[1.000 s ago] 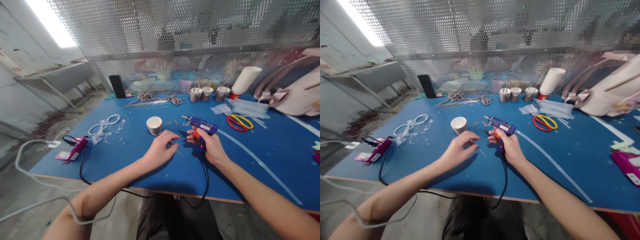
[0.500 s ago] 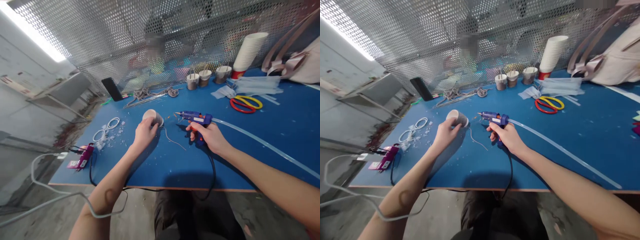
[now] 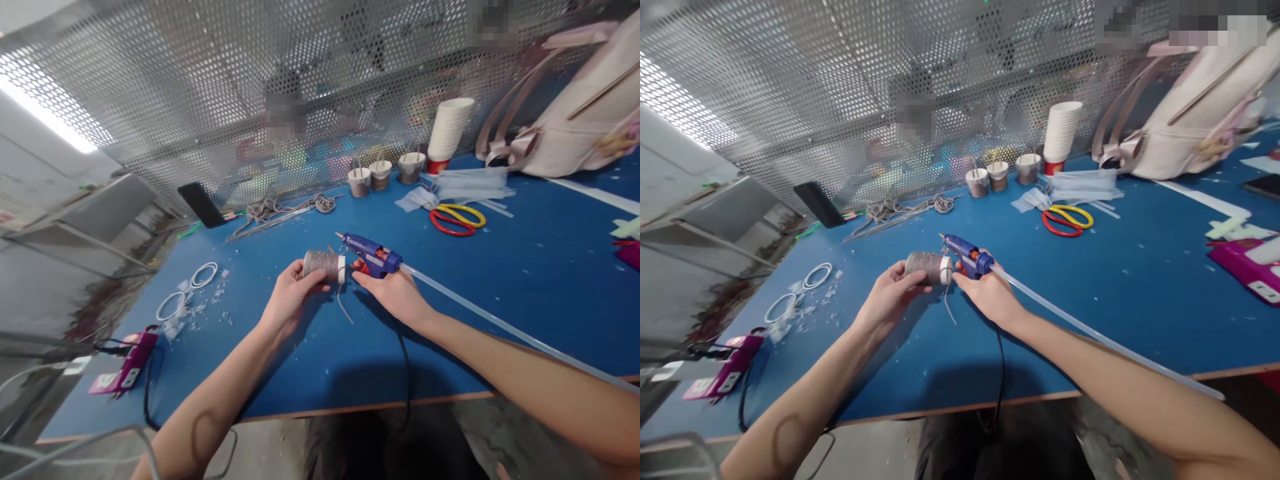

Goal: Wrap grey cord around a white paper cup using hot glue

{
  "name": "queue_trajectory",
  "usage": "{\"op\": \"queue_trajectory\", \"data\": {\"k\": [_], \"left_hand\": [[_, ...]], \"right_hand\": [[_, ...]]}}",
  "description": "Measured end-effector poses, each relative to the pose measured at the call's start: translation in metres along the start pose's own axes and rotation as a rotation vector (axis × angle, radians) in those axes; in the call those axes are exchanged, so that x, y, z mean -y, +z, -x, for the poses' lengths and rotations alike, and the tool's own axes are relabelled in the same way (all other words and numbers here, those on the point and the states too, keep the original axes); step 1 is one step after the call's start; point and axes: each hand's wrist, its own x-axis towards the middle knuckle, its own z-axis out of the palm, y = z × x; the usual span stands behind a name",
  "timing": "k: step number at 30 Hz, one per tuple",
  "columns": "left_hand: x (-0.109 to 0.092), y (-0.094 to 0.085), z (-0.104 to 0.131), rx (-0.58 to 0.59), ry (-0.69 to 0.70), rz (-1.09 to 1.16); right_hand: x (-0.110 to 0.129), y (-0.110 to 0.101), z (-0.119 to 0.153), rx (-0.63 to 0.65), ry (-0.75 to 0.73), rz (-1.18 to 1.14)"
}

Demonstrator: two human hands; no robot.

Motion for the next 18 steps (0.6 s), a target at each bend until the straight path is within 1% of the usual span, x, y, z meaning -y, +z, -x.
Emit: {"op": "queue_trajectory", "data": {"k": [5,7,11,15,18], "left_hand": [[0.014,0.006,0.003,-0.011,-0.016,0.010],[0.016,0.008,0.005,-0.011,-0.019,0.035],[0.018,0.011,0.007,-0.066,-0.001,0.072],[0.022,0.012,0.006,-0.066,0.012,0.144],[0.026,0.014,0.004,-0.047,-0.052,0.269]], "right_hand": [[-0.005,0.007,-0.001,-0.010,-0.011,-0.031],[-0.005,0.007,0.000,-0.022,-0.005,-0.035],[-0.001,0.005,0.003,-0.068,0.020,-0.059],[0.006,0.006,0.009,-0.038,-0.032,-0.113],[0.010,0.009,0.017,-0.004,-0.050,-0.176]]}}
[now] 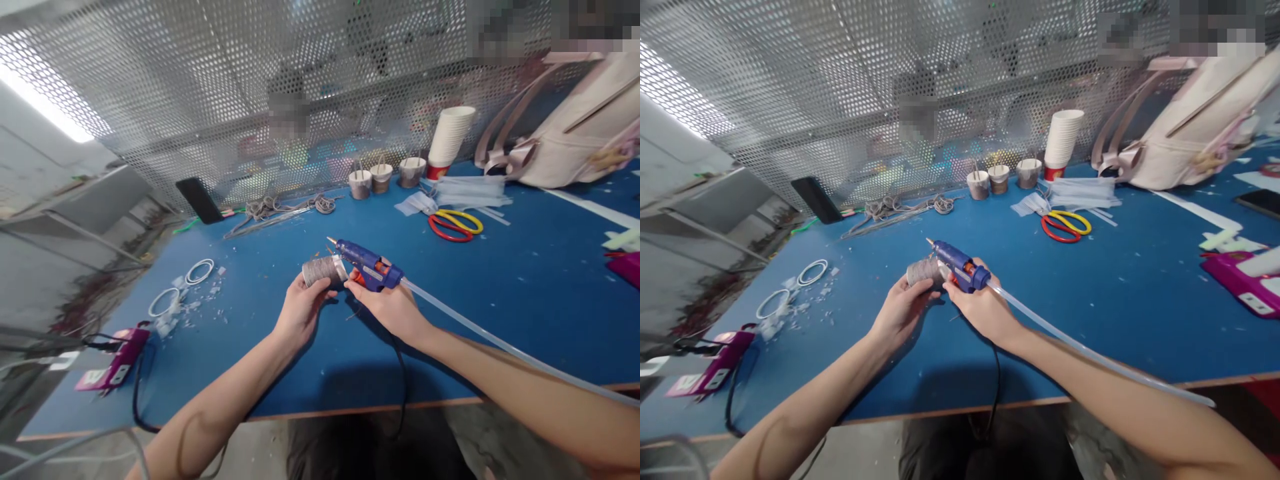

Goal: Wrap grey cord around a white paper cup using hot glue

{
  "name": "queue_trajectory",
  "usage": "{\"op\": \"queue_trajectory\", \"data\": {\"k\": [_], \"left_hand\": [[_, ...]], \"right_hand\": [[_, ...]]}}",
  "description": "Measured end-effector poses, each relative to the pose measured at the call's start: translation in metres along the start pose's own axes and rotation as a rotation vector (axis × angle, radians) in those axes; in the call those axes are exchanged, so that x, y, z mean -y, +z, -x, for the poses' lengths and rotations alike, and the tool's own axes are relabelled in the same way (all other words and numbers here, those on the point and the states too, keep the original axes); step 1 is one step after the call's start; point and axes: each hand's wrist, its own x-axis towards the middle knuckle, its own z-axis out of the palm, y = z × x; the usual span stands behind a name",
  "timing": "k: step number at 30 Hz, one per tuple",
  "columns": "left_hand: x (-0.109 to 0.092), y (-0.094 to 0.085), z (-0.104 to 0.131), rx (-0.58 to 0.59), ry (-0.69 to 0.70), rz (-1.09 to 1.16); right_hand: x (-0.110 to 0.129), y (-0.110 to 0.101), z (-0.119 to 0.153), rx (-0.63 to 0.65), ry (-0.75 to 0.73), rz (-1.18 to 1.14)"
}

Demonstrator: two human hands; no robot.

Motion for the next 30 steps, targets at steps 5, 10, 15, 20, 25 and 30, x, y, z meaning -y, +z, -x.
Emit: {"op": "queue_trajectory", "data": {"k": [5,10,15,20,25,30], "left_hand": [[0.003,0.003,-0.001,-0.010,-0.057,0.116],[0.001,0.007,0.005,-0.004,-0.048,0.076],[0.002,0.007,0.003,-0.052,0.005,-0.103],[0.004,0.000,-0.003,-0.106,0.138,-0.181],[-0.002,-0.015,-0.005,-0.071,0.272,-0.277],[-0.010,-0.021,-0.005,-0.101,0.344,-0.372]], "right_hand": [[-0.002,0.001,0.013,0.134,-0.067,0.063],[-0.007,-0.001,0.022,0.381,-0.403,0.158],[-0.008,0.001,0.029,0.563,-0.534,0.183],[0.001,-0.009,0.028,0.750,-0.637,0.089],[0.025,-0.035,0.024,0.692,-0.639,0.086],[0.045,-0.049,0.004,0.198,-0.202,0.282]]}}
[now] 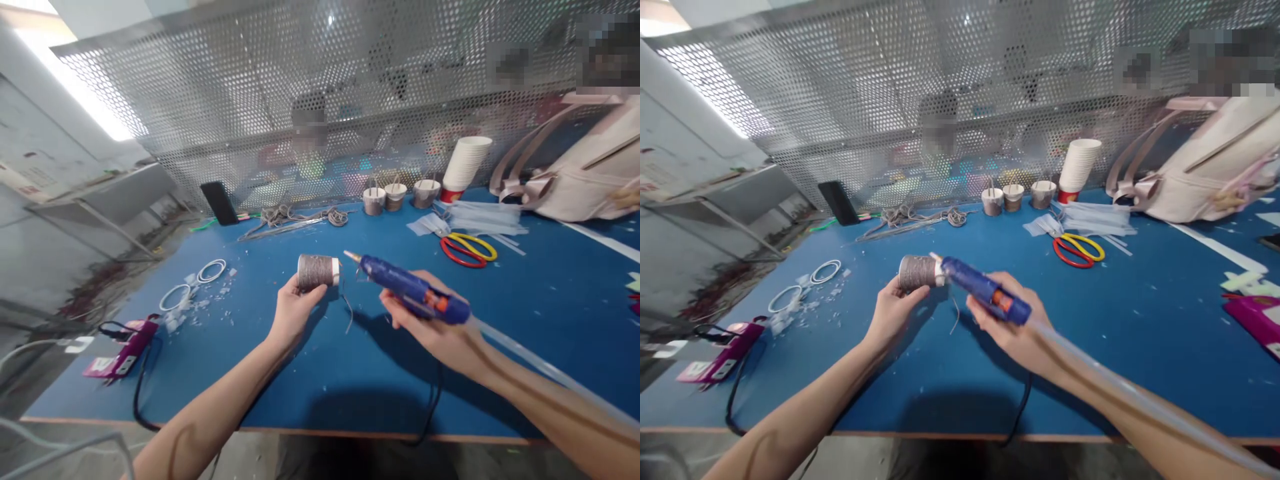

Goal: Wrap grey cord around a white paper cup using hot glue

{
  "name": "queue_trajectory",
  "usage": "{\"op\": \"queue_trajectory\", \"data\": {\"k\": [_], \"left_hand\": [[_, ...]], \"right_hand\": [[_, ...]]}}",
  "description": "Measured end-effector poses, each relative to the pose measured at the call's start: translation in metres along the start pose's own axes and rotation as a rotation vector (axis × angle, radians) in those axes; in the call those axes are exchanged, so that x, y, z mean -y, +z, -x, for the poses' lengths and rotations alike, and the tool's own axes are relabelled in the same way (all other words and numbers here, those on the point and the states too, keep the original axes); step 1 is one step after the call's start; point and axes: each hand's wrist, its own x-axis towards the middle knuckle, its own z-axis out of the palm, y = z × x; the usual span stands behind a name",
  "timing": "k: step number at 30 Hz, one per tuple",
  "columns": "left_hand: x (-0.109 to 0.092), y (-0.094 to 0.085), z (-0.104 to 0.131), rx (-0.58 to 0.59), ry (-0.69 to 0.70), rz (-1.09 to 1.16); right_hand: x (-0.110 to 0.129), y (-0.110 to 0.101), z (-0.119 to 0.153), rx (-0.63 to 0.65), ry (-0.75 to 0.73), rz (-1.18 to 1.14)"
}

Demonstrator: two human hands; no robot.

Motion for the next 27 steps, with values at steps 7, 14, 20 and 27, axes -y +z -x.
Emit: {"op": "queue_trajectory", "data": {"k": [7,14,20,27], "left_hand": [[-0.012,0.006,0.011,0.003,-0.076,-0.084],[-0.011,0.013,0.020,0.097,-0.189,0.023],[-0.007,0.018,0.023,0.127,-0.235,0.137],[-0.003,0.021,0.022,0.099,-0.309,0.352]], "right_hand": [[-0.026,0.021,-0.028,-0.076,0.226,-0.084],[-0.036,0.041,-0.021,-0.087,0.260,-0.125],[-0.035,0.044,-0.018,-0.094,0.254,-0.061],[-0.025,0.046,-0.011,-0.050,0.250,-0.105]]}}
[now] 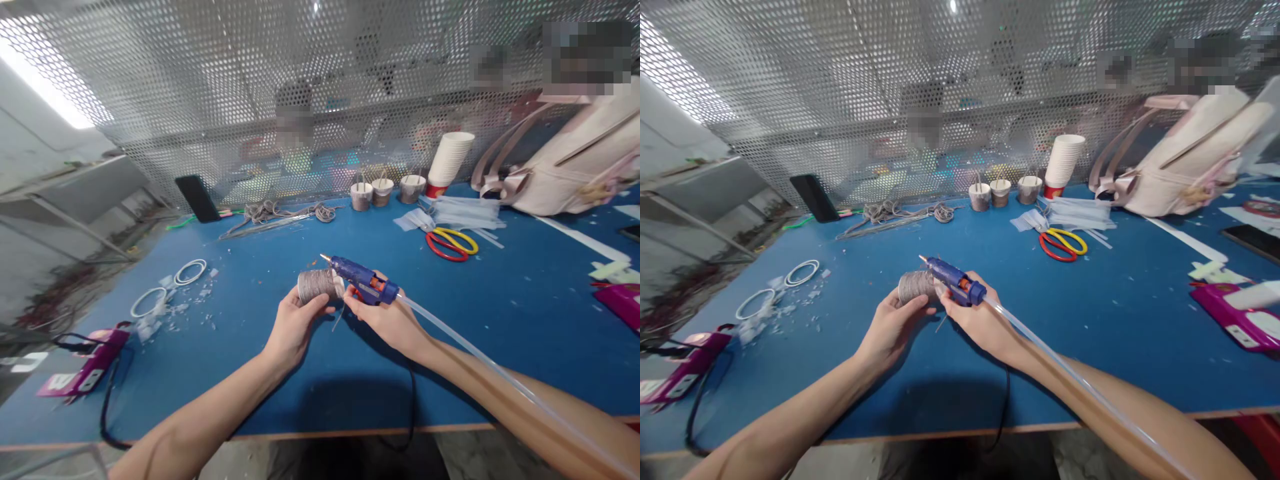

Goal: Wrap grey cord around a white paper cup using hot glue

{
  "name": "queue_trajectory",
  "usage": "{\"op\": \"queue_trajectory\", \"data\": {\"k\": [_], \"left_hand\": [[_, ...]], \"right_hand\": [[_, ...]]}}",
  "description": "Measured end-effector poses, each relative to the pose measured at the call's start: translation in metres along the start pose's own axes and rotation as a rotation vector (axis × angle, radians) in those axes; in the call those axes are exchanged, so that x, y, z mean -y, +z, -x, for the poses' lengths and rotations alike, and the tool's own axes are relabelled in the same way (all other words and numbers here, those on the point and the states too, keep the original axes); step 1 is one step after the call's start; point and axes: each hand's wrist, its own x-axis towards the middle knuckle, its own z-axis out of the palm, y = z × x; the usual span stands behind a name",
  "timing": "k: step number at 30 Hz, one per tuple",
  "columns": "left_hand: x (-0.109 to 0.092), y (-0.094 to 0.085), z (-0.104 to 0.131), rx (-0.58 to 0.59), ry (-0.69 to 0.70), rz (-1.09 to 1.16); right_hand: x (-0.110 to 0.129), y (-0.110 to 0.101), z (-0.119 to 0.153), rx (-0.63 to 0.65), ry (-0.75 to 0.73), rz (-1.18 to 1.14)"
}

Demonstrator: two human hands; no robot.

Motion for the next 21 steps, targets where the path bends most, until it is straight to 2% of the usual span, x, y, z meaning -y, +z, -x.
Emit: {"op": "queue_trajectory", "data": {"k": [3,6,10,13,18,21], "left_hand": [[0.001,-0.001,-0.002,0.018,-0.039,0.078],[-0.002,-0.007,-0.008,-0.005,0.028,0.065],[-0.011,-0.019,-0.015,-0.060,0.251,-0.196],[-0.016,-0.025,-0.015,-0.108,0.331,-0.395],[-0.017,-0.025,-0.012,-0.069,0.400,-0.525],[-0.017,-0.025,-0.011,-0.058,0.418,-0.587]], "right_hand": [[0.004,-0.001,0.005,0.033,0.017,-0.052],[0.009,-0.010,0.008,0.050,-0.024,-0.065],[0.011,-0.033,0.007,0.021,-0.060,-0.004],[0.011,-0.046,0.007,0.030,-0.040,0.121],[0.011,-0.046,0.010,0.128,-0.132,0.301],[0.009,-0.042,0.011,0.143,-0.185,0.359]]}}
